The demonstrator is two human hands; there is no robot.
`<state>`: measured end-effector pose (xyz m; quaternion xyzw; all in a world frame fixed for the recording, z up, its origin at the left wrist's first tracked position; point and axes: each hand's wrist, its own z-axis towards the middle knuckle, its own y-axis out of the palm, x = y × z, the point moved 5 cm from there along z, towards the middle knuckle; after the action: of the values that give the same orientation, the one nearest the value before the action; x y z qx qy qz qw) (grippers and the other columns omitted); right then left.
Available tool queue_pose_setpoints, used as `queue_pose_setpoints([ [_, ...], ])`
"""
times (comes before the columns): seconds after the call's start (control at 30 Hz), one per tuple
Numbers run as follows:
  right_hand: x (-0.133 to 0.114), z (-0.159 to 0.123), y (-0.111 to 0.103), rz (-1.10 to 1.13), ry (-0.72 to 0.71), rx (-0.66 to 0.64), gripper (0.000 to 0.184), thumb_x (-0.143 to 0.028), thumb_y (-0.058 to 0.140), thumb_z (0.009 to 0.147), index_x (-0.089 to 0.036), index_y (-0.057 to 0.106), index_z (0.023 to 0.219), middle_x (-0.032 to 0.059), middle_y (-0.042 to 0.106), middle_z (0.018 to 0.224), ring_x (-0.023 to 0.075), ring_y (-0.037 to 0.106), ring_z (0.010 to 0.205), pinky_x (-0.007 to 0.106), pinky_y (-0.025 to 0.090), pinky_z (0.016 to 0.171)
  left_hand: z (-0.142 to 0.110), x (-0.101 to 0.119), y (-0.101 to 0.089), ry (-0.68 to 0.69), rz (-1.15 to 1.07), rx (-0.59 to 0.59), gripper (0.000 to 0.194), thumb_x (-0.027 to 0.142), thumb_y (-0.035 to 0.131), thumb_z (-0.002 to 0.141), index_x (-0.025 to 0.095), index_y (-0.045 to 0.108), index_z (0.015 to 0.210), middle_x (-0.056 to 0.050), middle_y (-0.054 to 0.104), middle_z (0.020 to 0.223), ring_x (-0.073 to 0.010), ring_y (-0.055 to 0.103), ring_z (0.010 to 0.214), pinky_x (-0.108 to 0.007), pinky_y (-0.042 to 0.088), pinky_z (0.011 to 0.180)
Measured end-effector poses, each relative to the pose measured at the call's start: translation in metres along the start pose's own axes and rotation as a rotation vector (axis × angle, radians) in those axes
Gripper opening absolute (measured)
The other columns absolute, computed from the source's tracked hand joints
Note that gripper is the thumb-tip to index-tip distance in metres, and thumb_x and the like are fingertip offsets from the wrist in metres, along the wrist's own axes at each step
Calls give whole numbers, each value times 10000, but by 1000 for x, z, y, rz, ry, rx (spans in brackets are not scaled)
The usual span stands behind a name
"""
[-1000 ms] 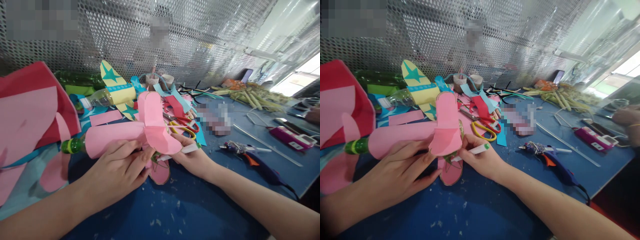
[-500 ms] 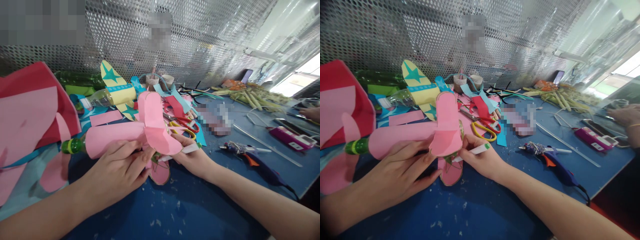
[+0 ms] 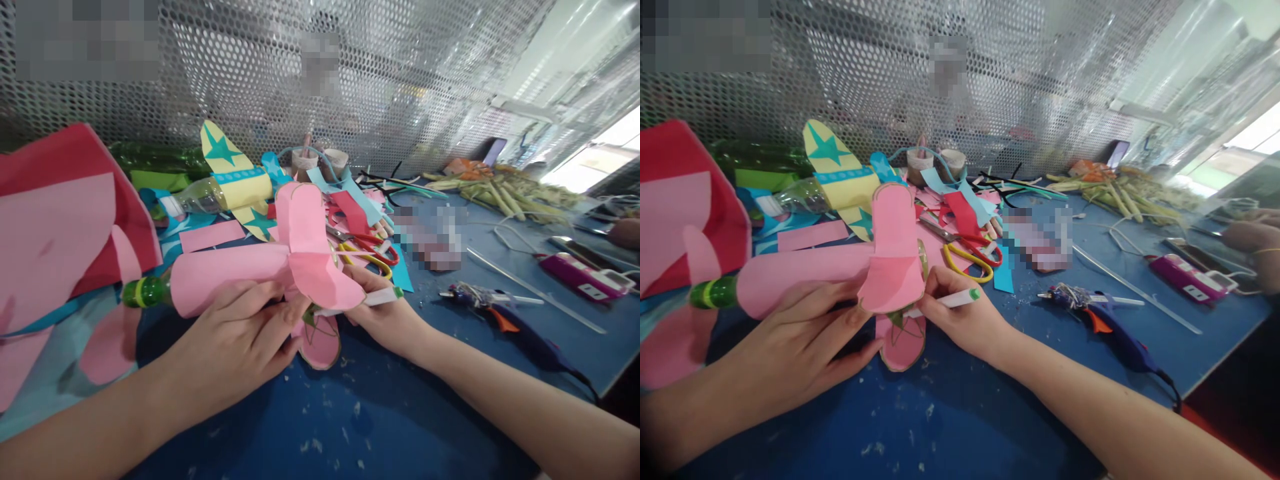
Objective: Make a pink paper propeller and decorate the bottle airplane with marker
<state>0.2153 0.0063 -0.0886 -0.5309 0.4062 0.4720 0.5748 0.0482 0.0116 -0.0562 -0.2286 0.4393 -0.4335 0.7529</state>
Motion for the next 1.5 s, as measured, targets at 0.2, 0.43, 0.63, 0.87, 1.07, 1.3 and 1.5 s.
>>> queue_pose_setpoints([
  [0.2,1,1,-1,-19,-11,-8,185,-204,558,826,-217,435,688,-40,462,649,106,354,546,251,288,497,-1,0,2,11,-25,-8,228,119,448,915,88,655,1006,-94,711,823,-281,637,868,-430,523,773],
  [0.43,0,1,-2,-25,-22,20,173,-196,552,823,-217,441,691,-55,440,629,98,343,531,250,284,487,-1,1,0,15,-14,-11,252,127,420,939,115,671,947,-80,710,806,-268,621,835,-425,509,778],
  [0.63,-2,2,-4,-60,-8,42,180,-222,560,797,-225,431,672,-74,419,571,93,336,493,245,251,452,1,-1,-2,21,13,-10,307,99,371,945,122,677,947,-64,701,751,-249,629,793,-416,517,783],
  [0.87,-2,2,-5,-97,-11,57,183,-221,557,795,-228,426,668,-76,421,560,95,342,488,245,255,454,-1,1,1,20,13,-13,281,151,386,953,108,660,999,-55,705,763,-253,650,840,-411,543,789],
  [1.07,-1,1,-5,-76,-2,55,161,-205,547,798,-224,433,685,-69,429,598,92,343,495,241,269,458,-3,-2,2,-6,-15,-29,266,156,420,936,114,639,1079,-72,715,818,-256,647,891,-419,548,786],
  [1.3,0,2,-5,-72,-22,53,191,-203,555,792,-222,426,654,-69,423,576,94,336,498,245,253,456,0,-4,1,-57,-49,-18,301,164,379,958,77,643,1075,-90,717,786,-276,658,848,-423,551,719],
  [1.5,0,1,-5,-50,-8,31,173,-179,547,802,-216,435,675,-64,424,594,90,328,510,235,265,461,1,1,-1,35,17,-15,238,128,433,920,118,671,929,-77,710,779,-267,658,834,-423,549,767],
])
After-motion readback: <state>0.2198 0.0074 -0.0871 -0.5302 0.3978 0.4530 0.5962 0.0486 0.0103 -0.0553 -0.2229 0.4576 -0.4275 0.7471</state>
